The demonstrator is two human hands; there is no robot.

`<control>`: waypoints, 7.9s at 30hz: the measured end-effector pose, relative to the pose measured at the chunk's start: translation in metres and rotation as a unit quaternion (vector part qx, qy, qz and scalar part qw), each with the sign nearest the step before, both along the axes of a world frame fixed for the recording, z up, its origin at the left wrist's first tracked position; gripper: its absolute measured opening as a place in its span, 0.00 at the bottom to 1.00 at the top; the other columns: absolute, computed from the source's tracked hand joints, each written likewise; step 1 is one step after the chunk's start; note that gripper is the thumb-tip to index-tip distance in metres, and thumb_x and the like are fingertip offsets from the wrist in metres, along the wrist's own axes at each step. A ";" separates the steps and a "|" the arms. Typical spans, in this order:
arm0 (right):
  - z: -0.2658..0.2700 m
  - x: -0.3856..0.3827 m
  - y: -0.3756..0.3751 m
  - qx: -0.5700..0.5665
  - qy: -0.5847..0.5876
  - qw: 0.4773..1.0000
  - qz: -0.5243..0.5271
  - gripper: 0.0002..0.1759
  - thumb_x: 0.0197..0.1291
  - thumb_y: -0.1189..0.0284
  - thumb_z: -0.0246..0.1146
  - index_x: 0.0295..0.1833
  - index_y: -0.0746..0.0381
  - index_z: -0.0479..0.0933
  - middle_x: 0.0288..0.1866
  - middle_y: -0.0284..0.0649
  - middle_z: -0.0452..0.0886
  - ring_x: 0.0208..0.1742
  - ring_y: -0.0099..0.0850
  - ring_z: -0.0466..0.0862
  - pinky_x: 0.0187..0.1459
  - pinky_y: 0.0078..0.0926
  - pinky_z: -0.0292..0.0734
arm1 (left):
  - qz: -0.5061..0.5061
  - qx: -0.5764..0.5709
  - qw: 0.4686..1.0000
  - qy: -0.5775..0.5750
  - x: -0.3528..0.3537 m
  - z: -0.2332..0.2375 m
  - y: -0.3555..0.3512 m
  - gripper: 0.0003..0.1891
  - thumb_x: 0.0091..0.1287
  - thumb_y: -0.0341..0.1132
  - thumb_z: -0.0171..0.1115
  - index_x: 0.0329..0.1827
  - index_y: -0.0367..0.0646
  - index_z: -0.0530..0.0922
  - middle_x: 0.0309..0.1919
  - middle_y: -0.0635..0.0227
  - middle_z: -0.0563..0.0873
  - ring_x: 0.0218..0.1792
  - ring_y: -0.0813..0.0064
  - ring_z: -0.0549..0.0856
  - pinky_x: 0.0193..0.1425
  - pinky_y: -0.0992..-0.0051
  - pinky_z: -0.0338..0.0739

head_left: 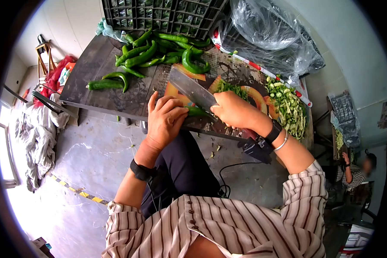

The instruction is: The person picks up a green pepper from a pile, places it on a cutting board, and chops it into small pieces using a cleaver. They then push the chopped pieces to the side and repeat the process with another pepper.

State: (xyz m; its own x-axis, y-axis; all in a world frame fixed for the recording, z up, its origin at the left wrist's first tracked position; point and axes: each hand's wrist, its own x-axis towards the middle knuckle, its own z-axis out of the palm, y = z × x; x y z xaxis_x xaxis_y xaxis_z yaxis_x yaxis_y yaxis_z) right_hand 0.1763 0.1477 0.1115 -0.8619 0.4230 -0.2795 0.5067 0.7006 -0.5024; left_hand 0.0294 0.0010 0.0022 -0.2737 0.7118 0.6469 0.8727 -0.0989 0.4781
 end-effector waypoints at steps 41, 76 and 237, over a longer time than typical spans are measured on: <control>0.022 -0.018 -0.007 -0.091 -0.085 0.989 -0.074 0.13 0.60 0.74 0.57 0.31 0.75 0.70 0.21 0.57 0.77 0.18 0.44 0.82 0.23 0.39 0.76 | 0.001 0.016 1.000 -0.016 -0.001 -0.002 0.002 0.05 0.55 0.33 0.68 0.33 0.53 0.83 0.38 0.82 0.84 0.52 0.77 0.80 0.77 0.54 0.52; 0.001 -0.017 -0.008 0.022 -0.034 0.999 0.007 0.13 0.58 0.72 0.59 0.32 0.75 0.73 0.30 0.64 0.77 0.36 0.59 0.81 0.38 0.48 0.75 | -0.002 0.018 1.000 -0.025 0.000 -0.003 0.001 0.05 0.54 0.32 0.69 0.33 0.53 0.84 0.37 0.81 0.85 0.50 0.76 0.81 0.76 0.55 0.54; -0.018 0.036 -0.023 -0.322 0.164 0.915 -0.180 0.09 0.65 0.75 0.57 0.43 0.73 0.72 0.20 0.39 0.75 0.11 0.24 0.73 0.12 0.24 0.70 | -0.026 0.041 0.999 -0.019 -0.001 -0.001 -0.001 0.07 0.51 0.29 0.69 0.34 0.45 0.84 0.34 0.70 0.81 0.44 0.63 0.80 0.66 0.60 0.69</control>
State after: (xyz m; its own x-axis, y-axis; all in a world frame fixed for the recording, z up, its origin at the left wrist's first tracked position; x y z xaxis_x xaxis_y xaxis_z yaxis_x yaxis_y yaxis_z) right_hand 0.2119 0.1251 0.0938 -0.7814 0.5347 -0.3217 0.3938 0.0225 -0.9189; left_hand 0.0288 0.0005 0.0008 -0.2642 0.6710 0.6928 0.8466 -0.1828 0.4999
